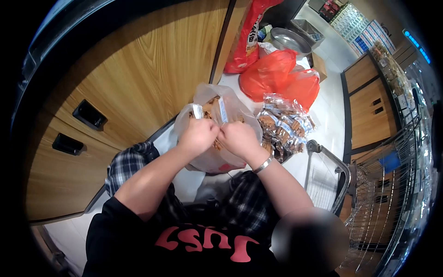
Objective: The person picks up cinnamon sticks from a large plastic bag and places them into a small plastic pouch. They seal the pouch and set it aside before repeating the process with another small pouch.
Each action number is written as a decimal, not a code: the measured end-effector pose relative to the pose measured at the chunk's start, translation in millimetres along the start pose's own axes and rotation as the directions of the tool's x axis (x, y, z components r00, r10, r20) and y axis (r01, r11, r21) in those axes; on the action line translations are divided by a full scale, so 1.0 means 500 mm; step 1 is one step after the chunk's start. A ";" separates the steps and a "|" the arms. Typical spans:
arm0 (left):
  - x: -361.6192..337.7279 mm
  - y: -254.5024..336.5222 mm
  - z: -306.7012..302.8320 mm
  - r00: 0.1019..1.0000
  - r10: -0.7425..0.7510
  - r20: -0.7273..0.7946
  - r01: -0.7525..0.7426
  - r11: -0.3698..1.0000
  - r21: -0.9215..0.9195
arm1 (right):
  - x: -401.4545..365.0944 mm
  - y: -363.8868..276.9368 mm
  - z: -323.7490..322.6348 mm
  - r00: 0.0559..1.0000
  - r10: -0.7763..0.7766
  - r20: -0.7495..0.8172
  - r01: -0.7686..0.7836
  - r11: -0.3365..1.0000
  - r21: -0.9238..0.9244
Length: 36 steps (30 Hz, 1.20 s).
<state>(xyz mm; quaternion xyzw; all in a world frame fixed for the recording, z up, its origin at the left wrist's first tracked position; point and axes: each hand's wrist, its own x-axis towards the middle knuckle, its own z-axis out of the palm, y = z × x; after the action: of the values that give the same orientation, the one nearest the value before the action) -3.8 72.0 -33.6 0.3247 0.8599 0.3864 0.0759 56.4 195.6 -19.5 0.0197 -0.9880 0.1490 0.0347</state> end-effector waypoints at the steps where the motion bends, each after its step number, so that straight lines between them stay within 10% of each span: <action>1: -0.002 0.001 -0.002 1.000 0.000 0.002 0.000 1.000 -0.013 | -0.001 -0.008 -0.001 1.000 0.022 -0.012 -0.022 0.999 -0.024; 8: 0.012 -0.002 -0.049 0.974 -0.222 0.052 0.217 0.971 0.099 | -0.027 0.009 -0.039 0.961 0.162 -0.223 -0.180 0.982 -0.060; 16: -0.020 0.001 -0.042 0.986 0.121 0.114 -0.142 0.969 0.204 | -0.012 -0.040 0.002 0.969 0.225 -0.099 -0.227 0.974 -0.011; 22: -0.018 0.033 -0.050 0.986 0.072 0.152 -0.098 0.981 0.169 | 0.010 -0.035 -0.014 0.956 0.279 -0.090 -0.282 0.959 -0.028; 25: -0.013 0.038 -0.045 0.943 0.329 -0.044 -0.326 0.942 0.078 | 0.001 0.011 -0.013 0.980 0.190 -0.055 -0.182 0.975 0.130; 27: -0.006 0.044 -0.049 0.855 0.470 -0.217 -0.471 0.881 0.053 | -0.007 0.035 -0.011 0.985 0.163 0.063 -0.159 0.682 0.714; 30: 0.008 0.034 -0.056 0.757 0.593 -0.276 -0.606 0.795 0.046 | -0.025 0.051 -0.027 0.966 0.065 0.249 -0.241 0.569 0.786; 32: 0.008 0.017 -0.056 0.901 0.416 0.123 -0.389 0.901 -0.194 | -0.039 0.044 -0.038 0.957 0.073 0.280 -0.269 0.578 0.770; 36: 0.014 0.026 -0.070 0.915 0.291 0.279 -0.223 0.942 -0.250 | -0.050 0.026 -0.084 0.936 0.245 0.251 -0.349 0.723 0.596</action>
<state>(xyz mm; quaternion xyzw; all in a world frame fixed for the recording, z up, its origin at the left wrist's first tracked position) -16.3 61.2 1.0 0.4823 0.7402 0.4266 0.1935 83.4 221.4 14.8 -0.1174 -0.8697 0.4734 -0.0751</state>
